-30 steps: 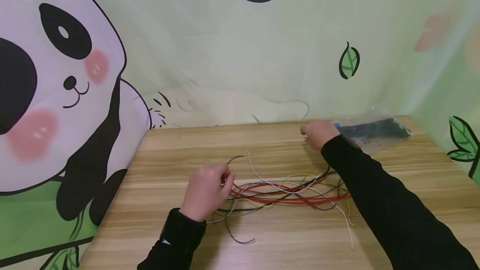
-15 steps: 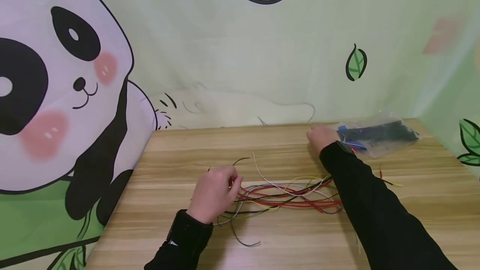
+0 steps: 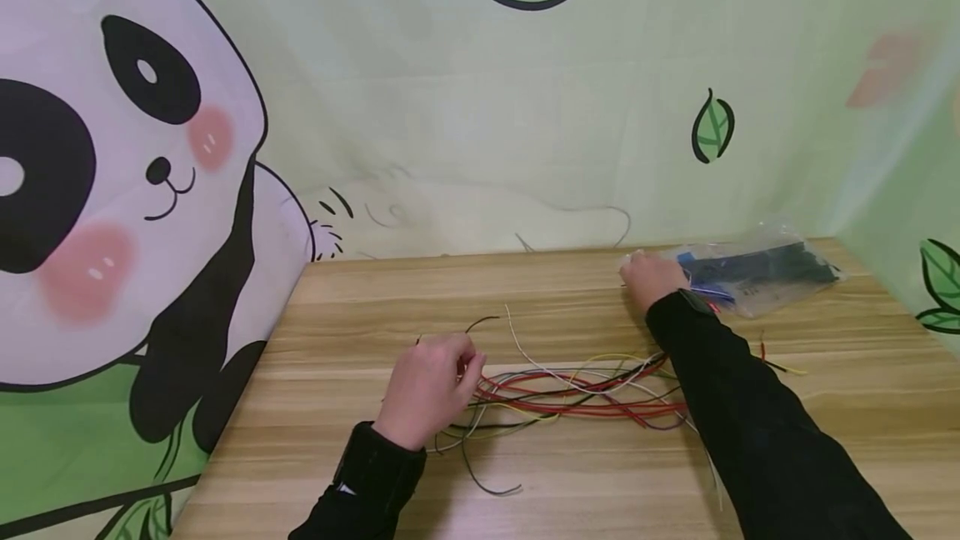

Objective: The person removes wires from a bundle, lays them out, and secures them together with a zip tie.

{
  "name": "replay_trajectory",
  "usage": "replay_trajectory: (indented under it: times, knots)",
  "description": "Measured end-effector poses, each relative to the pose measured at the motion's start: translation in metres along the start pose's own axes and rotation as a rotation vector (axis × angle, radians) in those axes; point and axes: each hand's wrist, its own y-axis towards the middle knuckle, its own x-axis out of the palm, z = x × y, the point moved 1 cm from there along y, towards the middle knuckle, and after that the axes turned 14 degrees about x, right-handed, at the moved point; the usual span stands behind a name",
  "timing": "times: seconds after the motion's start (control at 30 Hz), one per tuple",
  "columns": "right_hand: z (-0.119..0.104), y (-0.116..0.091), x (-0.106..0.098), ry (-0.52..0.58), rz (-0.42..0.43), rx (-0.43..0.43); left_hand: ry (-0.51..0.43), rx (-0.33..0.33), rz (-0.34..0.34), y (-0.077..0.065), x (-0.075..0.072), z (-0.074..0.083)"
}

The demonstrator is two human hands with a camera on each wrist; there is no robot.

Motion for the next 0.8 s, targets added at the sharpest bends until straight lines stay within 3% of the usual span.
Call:
replay_trajectory:
  times: [0.27, 0.5, 0.8]
  knots:
    - [-0.004, -0.005, -0.002, 0.014, 0.08, -0.08, -0.012, -0.004, -0.006, 0.001, 0.0, 0.001]
    - [-0.012, -0.007, -0.003, -0.033, 0.202, -0.208, -0.011, -0.001, -0.009, 0.002, -0.001, 0.003]
    - [-0.026, -0.009, -0.001, 0.034, 0.344, -0.255, -0.014, -0.004, -0.014, 0.002, -0.002, 0.005]
